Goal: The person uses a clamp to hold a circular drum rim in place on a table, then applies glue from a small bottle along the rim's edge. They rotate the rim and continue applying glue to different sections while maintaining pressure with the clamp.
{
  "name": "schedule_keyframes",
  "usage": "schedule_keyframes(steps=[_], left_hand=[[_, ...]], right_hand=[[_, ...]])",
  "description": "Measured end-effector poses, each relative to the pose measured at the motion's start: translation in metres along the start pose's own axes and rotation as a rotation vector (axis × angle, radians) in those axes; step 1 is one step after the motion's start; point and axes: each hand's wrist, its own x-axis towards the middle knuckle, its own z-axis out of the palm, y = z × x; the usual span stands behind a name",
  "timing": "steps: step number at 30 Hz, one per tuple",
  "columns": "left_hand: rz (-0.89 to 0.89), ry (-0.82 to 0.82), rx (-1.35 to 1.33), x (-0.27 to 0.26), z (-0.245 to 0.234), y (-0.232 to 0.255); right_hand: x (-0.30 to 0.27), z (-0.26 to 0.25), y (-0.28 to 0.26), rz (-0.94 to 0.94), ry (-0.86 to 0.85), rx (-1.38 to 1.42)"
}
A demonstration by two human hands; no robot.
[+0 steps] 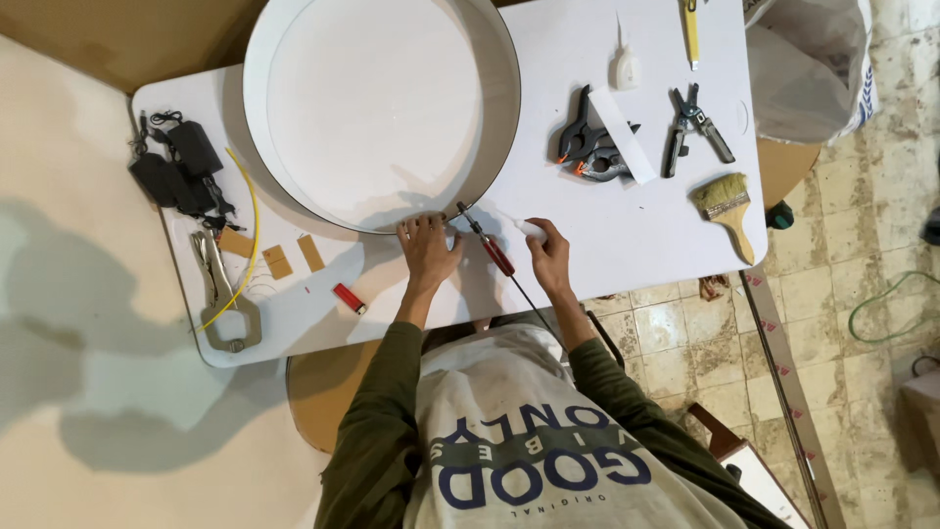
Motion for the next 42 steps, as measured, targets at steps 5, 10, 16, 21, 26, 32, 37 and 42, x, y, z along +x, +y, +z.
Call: schedule_keyframes(steps=[5, 10, 16, 21, 26, 32, 37, 42], left_hand=[[-0.065, -0.071, -0.251, 0.023, -0.004, -0.015], [-0.168, -0.192, -0.389, 0.055, 0.01, -0.031], [-0.298, -0.244, -0.249, 0.053, 0.004, -0.018], [-0.363, -0.269, -0.177, 0.063, 0.01, -0.019], [-0.375, -0.291, -0.157, 0.062, 0.007, -0.017], [-0.368, -0.279, -0.172, 0.064, -0.007, -0.009], [-0.375, -0.272, -0.167, 0.065, -0.005, -0.009], [-0.383, -0.263, -0.172, 0.064, -0.009, -0.007]], right_hand=[[-0.028, 0.023, -0.026, -0.08, 0.155, -0.144], [-0.036, 0.042, -0.043, -0.28, 0.24, -0.168], [-0.035, 0.042, -0.039, -0.391, 0.266, -0.268], [-0.024, 0.037, -0.026, -0.436, 0.2, -0.327], [-0.022, 0.036, -0.019, -0.469, 0.172, -0.383], [-0.013, 0.035, -0.014, -0.541, 0.161, -0.407], [-0.012, 0.032, -0.019, -0.586, 0.17, -0.458], [-0.012, 0.035, -0.025, -0.598, 0.157, -0.446]])
